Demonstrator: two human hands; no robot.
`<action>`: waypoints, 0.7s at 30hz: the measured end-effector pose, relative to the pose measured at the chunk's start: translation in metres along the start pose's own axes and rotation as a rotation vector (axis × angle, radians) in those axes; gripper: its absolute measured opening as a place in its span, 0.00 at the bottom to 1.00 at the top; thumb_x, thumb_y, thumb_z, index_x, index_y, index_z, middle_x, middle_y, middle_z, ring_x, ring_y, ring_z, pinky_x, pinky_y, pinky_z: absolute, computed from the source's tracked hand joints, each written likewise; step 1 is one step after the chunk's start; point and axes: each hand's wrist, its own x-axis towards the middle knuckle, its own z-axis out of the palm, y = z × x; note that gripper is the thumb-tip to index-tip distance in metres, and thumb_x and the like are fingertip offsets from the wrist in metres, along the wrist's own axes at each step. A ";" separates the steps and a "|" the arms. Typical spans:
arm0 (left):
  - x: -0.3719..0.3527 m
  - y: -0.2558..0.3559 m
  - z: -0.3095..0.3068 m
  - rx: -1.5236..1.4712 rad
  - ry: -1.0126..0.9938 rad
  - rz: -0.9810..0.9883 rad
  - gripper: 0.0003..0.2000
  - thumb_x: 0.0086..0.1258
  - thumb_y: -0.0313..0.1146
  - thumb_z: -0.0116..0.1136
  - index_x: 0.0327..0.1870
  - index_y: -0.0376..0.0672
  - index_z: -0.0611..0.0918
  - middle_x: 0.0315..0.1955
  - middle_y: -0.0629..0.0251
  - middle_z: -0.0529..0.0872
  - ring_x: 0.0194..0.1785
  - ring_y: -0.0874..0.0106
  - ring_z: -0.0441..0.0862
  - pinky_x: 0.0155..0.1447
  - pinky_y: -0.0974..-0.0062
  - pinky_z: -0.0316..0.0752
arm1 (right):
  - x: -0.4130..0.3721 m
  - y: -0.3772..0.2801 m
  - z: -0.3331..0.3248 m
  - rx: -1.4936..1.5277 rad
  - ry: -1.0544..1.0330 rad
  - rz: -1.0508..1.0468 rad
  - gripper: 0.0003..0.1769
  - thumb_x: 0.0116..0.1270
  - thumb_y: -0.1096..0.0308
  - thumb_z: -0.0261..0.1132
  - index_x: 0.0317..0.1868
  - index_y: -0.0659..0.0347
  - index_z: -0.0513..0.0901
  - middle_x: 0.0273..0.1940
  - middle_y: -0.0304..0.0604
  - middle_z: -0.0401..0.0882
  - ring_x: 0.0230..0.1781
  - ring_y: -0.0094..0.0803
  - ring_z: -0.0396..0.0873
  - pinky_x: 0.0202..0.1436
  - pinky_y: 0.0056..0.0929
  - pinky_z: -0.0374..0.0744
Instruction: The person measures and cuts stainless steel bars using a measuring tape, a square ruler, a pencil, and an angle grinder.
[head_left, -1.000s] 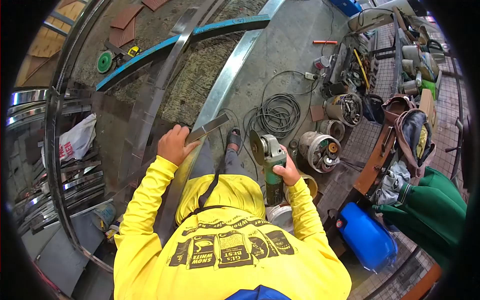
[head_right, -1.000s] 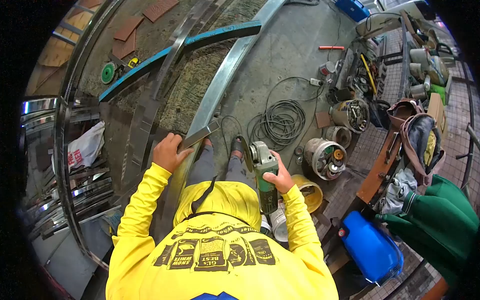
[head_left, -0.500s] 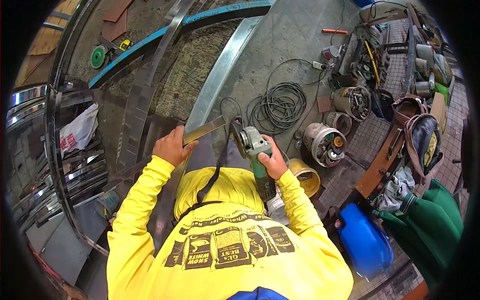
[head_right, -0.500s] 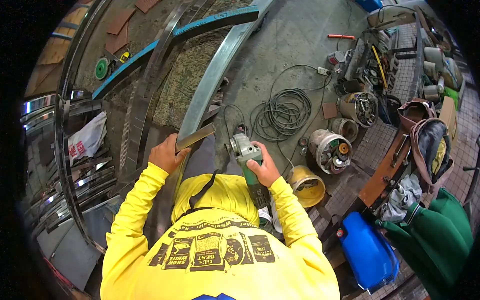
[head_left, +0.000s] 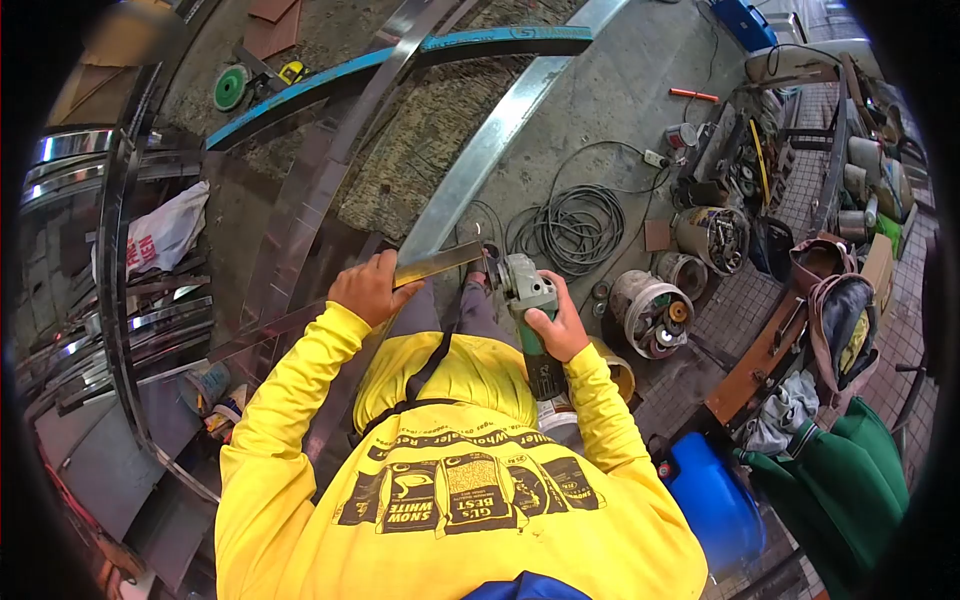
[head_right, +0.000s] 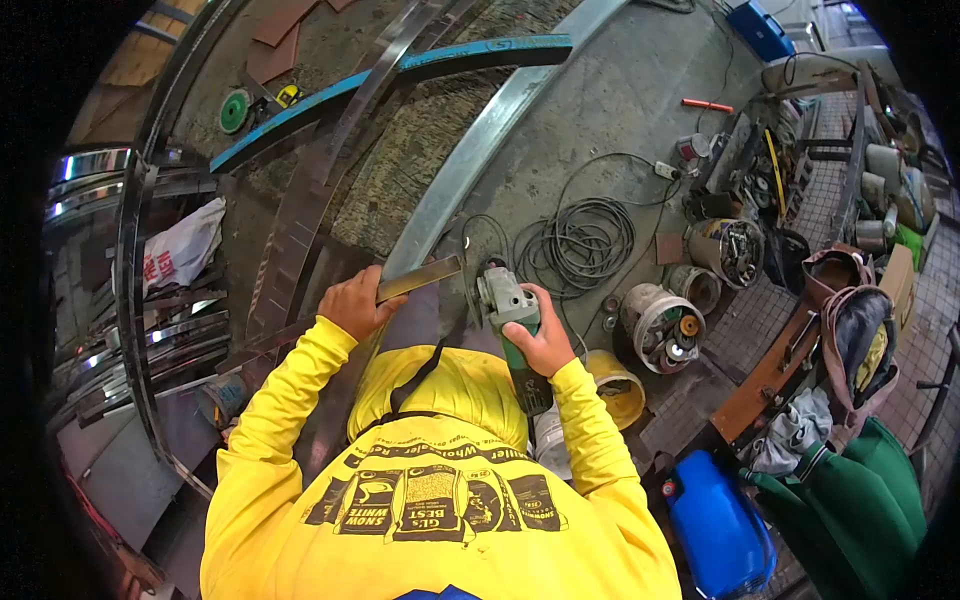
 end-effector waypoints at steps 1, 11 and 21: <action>0.000 0.001 -0.001 0.009 0.004 0.002 0.32 0.73 0.69 0.55 0.43 0.42 0.75 0.30 0.51 0.86 0.32 0.48 0.88 0.34 0.53 0.82 | 0.001 -0.002 0.000 0.007 0.000 0.005 0.46 0.68 0.44 0.73 0.76 0.61 0.64 0.59 0.47 0.77 0.59 0.34 0.75 0.66 0.33 0.73; 0.029 -0.014 -0.032 -0.106 -0.368 -0.089 0.38 0.61 0.75 0.64 0.38 0.38 0.84 0.32 0.49 0.88 0.38 0.46 0.88 0.43 0.50 0.82 | -0.015 -0.010 -0.010 0.047 -0.055 0.009 0.42 0.69 0.49 0.73 0.74 0.61 0.65 0.58 0.46 0.78 0.57 0.32 0.76 0.65 0.32 0.74; 0.040 -0.009 -0.056 -0.168 -0.385 -0.157 0.32 0.63 0.69 0.66 0.43 0.43 0.90 0.35 0.49 0.91 0.43 0.47 0.89 0.50 0.53 0.83 | -0.016 -0.002 -0.004 0.079 0.077 -0.012 0.42 0.70 0.47 0.72 0.74 0.63 0.65 0.58 0.45 0.78 0.58 0.31 0.75 0.65 0.31 0.73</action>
